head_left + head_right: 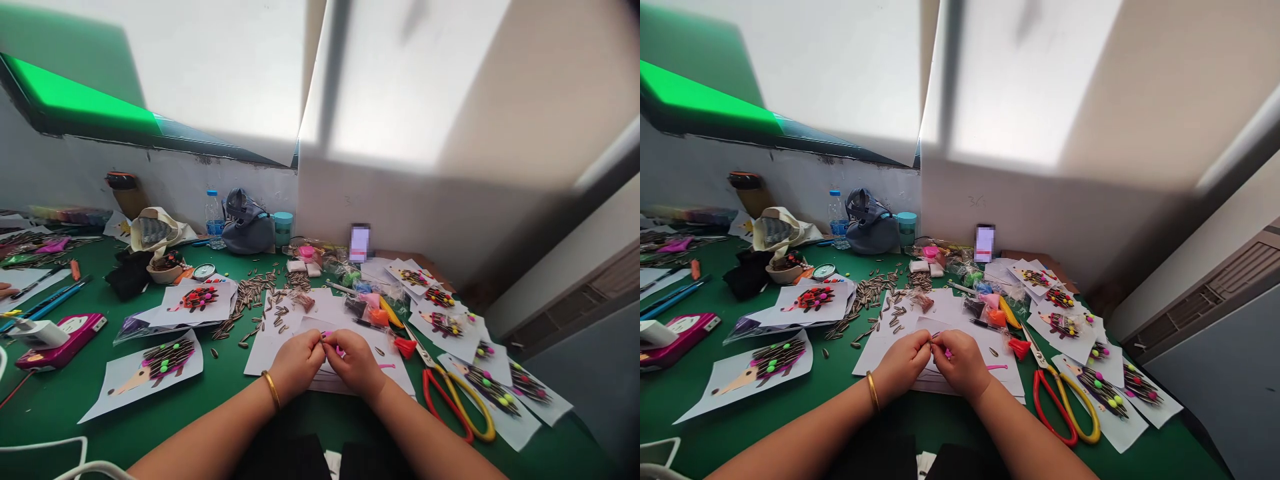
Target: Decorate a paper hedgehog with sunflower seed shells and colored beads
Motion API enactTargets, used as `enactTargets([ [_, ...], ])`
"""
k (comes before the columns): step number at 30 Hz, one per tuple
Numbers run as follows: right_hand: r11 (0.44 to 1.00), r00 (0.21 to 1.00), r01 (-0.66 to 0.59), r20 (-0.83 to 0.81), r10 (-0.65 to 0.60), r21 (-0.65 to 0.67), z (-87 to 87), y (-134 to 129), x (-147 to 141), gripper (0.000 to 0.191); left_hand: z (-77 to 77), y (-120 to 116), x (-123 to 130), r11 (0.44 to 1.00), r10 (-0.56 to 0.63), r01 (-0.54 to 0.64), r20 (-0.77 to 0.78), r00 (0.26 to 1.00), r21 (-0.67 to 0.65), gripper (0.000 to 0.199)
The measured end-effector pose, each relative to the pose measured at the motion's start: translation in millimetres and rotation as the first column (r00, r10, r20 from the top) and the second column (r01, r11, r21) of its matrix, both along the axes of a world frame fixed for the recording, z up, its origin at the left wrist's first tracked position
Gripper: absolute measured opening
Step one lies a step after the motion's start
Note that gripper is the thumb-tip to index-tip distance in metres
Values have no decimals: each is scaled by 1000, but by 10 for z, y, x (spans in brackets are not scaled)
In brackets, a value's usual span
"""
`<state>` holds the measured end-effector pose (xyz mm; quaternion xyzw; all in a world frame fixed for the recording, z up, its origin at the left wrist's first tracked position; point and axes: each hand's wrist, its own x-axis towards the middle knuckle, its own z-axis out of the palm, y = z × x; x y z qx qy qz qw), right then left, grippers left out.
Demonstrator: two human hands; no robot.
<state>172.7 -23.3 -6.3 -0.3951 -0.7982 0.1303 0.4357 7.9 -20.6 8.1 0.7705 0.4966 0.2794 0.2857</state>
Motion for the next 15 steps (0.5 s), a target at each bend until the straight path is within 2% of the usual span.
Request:
enactTargets([
  [4,998,996,13,88,-19,59,-32,17,-15,11,1,4,3,1000,2,-2,-24,1000,3,18],
  [10,982,975,42,206,-81,184,-42,32,-8,13,-9,12,-6,999,-37,38,42,998,-23,18],
  [15,990,982,-21,189,-7,142,24,19,45,15,16,22,-48,995,-102,101,67,993,8,29],
])
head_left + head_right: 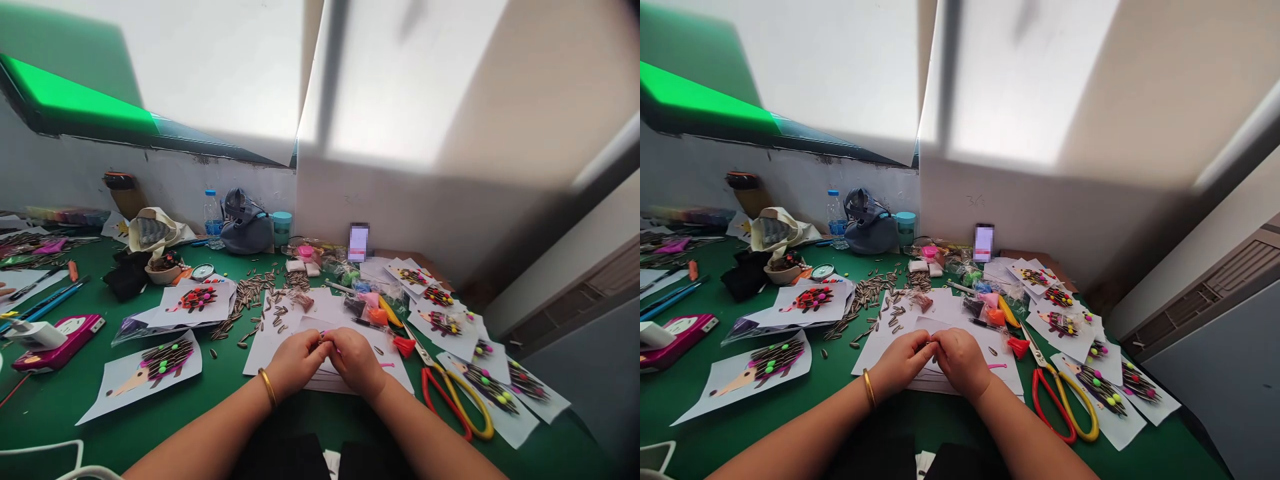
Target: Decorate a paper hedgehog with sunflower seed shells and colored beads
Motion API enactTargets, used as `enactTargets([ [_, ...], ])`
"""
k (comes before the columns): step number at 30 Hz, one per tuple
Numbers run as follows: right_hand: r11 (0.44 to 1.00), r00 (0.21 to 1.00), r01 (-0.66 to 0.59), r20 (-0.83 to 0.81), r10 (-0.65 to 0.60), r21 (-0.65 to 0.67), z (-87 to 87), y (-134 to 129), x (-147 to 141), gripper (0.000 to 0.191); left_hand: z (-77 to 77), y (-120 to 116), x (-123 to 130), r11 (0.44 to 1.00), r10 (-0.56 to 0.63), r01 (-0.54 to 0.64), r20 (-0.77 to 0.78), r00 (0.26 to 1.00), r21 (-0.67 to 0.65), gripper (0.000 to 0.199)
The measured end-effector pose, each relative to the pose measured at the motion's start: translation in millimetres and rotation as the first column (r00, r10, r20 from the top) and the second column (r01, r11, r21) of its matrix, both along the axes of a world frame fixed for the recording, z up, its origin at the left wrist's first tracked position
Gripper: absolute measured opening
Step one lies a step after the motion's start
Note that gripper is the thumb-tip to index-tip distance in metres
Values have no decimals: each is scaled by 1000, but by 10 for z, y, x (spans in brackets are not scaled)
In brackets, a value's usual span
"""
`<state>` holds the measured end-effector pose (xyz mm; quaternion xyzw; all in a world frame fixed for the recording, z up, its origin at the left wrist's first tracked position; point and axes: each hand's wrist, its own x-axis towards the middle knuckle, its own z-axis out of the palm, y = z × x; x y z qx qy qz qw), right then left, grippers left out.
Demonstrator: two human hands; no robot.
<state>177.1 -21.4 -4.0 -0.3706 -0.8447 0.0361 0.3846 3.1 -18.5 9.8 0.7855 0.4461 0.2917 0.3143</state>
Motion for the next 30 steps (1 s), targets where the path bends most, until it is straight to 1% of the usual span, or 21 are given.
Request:
enactTargets([
  [2,1000,1000,-11,-21,10,-28,18,-2,12,17,9,3,-10,1000,-28,28,6,1000,8,33],
  [4,1000,999,3,-35,-4,-29,26,-1,15,18,12,6,-12,999,-37,37,-1,999,16,35],
  [7,999,999,29,-30,-29,-13,29,1,15,18,7,12,-10,999,-23,23,-17,1000,31,36],
  [10,997,997,65,-31,-65,-31,25,29,59,19,3,33,-26,999,10,-8,-39,999,49,37],
  [12,992,990,128,-55,-129,-17,12,87,142,18,8,54,-47,998,35,-32,-49,998,60,37],
  [14,970,969,241,-59,-239,22,-19,180,271,17,16,78,-70,997,48,-46,-29,998,59,37],
  [16,933,933,356,34,-358,59,-70,287,420,17,22,98,-86,998,57,-57,16,998,41,37],
  [19,891,859,436,237,-453,125,-166,403,597,15,17,122,-92,997,73,-73,85,994,4,40],
  [21,872,812,470,323,-487,133,-214,430,650,12,8,136,-91,995,93,-91,119,989,-27,43],
  [23,861,789,494,353,-502,119,-221,421,653,10,0,149,-92,992,113,-104,153,982,-66,43],
  [25,857,794,504,332,-510,112,-178,387,620,13,-3,162,-93,988,123,-103,194,973,-111,42],
  [27,875,834,469,267,-483,120,-94,331,551,19,-4,169,-90,985,124,-92,232,965,-146,42],
  [28,898,869,421,226,-440,129,-48,295,500,20,-5,171,-86,984,123,-87,244,962,-154,42],
  [30,955,949,255,148,-277,151,34,213,366,20,-12,168,-73,986,118,-83,246,962,-146,42],
])
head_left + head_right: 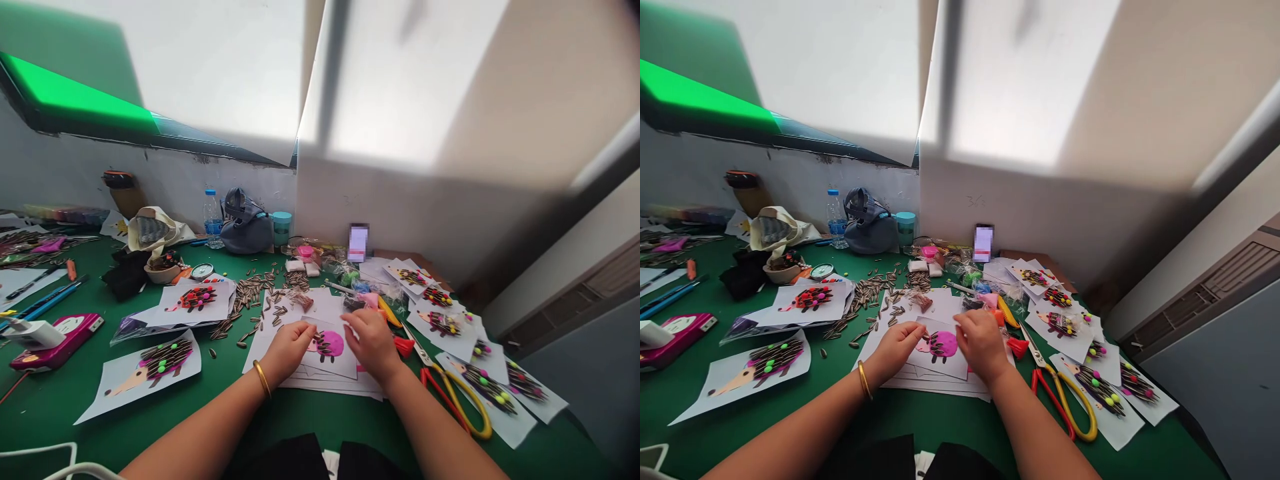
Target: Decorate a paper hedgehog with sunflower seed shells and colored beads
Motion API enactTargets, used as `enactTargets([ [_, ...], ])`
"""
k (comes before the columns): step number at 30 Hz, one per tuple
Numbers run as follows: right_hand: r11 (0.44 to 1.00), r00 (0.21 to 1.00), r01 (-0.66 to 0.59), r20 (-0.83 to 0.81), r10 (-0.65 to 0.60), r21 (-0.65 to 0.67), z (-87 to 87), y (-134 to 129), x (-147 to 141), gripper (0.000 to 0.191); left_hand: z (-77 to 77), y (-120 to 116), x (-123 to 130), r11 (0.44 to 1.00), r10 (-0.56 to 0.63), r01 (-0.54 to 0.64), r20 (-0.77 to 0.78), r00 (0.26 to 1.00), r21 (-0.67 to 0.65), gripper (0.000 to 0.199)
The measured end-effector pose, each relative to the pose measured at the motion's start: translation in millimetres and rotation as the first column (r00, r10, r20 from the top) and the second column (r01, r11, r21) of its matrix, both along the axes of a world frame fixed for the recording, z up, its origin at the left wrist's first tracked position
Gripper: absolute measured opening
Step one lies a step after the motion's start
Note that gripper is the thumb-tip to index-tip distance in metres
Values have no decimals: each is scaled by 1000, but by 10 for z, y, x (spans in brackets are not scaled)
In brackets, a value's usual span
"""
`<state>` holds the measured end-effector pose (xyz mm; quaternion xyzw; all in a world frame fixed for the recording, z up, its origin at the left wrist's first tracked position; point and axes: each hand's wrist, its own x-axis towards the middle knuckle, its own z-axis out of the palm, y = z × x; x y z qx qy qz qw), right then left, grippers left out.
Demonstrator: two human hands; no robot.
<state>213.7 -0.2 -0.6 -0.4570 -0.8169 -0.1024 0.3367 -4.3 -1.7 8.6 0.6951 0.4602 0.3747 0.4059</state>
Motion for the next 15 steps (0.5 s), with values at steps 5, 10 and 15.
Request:
enactTargets([
  [5,959,957,-284,-59,284,14,50,-164,-343,14,-29,-24,36,998,-59,59,-17,998,23,41],
  [10,948,917,-318,-260,302,-18,42,-184,-380,10,-8,-38,38,992,-110,113,-53,993,52,41],
  [15,928,853,-346,-457,251,-137,59,-191,-382,7,13,-42,15,987,-50,81,-209,977,142,41],
])
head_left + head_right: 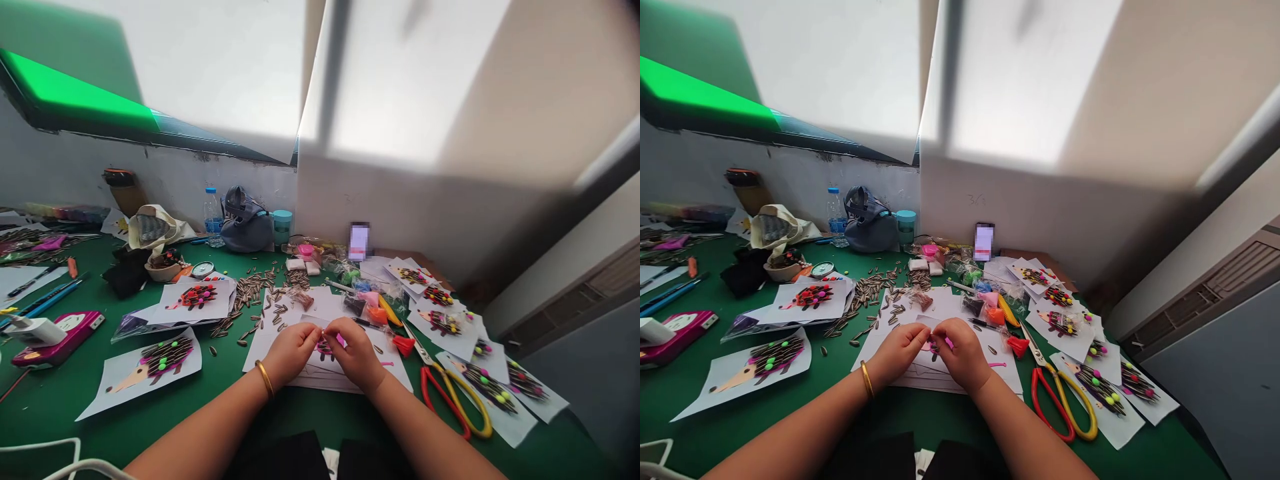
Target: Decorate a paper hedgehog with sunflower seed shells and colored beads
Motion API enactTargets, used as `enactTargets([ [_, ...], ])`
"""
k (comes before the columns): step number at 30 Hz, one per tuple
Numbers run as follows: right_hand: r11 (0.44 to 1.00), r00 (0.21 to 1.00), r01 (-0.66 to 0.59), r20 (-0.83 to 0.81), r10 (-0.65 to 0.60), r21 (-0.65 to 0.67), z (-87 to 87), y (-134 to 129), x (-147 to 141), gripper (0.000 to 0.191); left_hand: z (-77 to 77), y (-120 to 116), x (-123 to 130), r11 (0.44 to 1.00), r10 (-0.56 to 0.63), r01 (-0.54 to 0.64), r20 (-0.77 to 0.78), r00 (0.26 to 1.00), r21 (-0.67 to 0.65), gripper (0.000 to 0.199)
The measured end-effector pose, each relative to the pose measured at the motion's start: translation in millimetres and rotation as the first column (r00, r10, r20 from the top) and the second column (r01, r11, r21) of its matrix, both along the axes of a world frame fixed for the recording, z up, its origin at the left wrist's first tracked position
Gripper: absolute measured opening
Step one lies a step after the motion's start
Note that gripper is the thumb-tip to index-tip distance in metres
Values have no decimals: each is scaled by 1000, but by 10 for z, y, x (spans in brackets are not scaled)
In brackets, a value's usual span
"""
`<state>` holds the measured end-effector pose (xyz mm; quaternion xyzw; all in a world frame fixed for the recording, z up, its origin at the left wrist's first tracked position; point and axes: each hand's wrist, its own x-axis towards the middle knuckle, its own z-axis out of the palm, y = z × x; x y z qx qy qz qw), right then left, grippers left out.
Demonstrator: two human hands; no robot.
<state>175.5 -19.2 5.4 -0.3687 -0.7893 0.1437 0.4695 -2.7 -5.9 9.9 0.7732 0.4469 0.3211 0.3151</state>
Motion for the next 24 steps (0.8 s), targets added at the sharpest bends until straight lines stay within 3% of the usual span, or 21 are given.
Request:
enactTargets([
  [3,998,999,-18,-48,15,-58,-33,14,-26,11,4,4,-16,999,24,-21,-51,998,41,40],
  [6,991,996,40,-77,-50,-129,-98,74,17,15,24,15,-42,996,70,-65,-92,993,66,40],
  [9,958,990,119,-44,-135,-261,-159,162,131,16,48,37,-86,988,133,-115,-183,974,106,37],
  [13,915,988,151,29,-151,-373,-175,230,254,18,42,82,-137,977,197,-159,-335,921,140,29],
  [19,899,981,176,146,-127,-401,-143,208,262,20,-3,110,-135,981,195,-156,-510,838,119,23],
  [24,916,962,211,240,-133,-342,-153,214,264,20,-18,111,-133,980,198,-154,-591,782,125,25],
])
